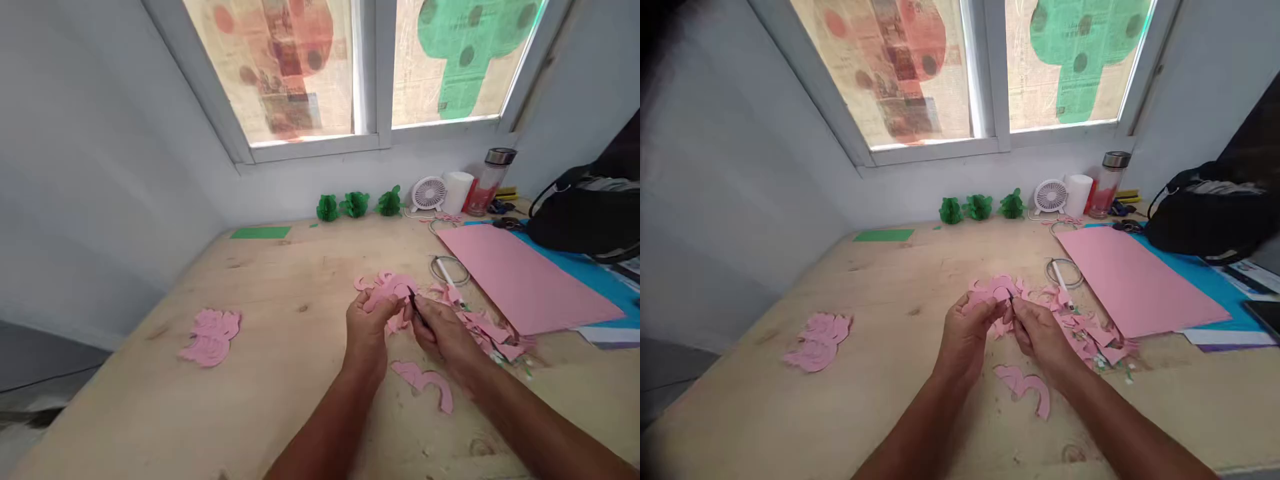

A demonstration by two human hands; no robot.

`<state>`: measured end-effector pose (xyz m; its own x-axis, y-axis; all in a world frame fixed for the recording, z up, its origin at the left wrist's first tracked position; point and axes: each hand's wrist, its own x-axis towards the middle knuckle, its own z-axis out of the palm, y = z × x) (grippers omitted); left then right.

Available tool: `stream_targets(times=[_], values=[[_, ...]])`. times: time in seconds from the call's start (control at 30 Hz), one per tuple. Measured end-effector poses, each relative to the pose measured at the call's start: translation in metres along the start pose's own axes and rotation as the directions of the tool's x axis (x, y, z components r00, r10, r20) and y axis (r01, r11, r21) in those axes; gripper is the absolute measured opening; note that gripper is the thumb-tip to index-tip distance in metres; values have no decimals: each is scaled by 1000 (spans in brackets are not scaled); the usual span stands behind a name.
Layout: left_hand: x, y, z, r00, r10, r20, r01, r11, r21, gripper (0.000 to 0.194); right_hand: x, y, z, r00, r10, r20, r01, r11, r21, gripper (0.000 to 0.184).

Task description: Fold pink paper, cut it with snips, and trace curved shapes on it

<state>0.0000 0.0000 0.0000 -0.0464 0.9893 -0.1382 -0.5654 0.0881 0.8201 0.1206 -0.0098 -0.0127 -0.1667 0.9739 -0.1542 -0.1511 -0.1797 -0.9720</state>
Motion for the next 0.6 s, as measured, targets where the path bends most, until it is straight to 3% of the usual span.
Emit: stream_targets(times=[0.6], values=[[-1, 1, 2, 998, -5, -56, 2, 998, -57, 22, -2, 1, 3, 999, 41, -22, -40, 998, 54, 47]])
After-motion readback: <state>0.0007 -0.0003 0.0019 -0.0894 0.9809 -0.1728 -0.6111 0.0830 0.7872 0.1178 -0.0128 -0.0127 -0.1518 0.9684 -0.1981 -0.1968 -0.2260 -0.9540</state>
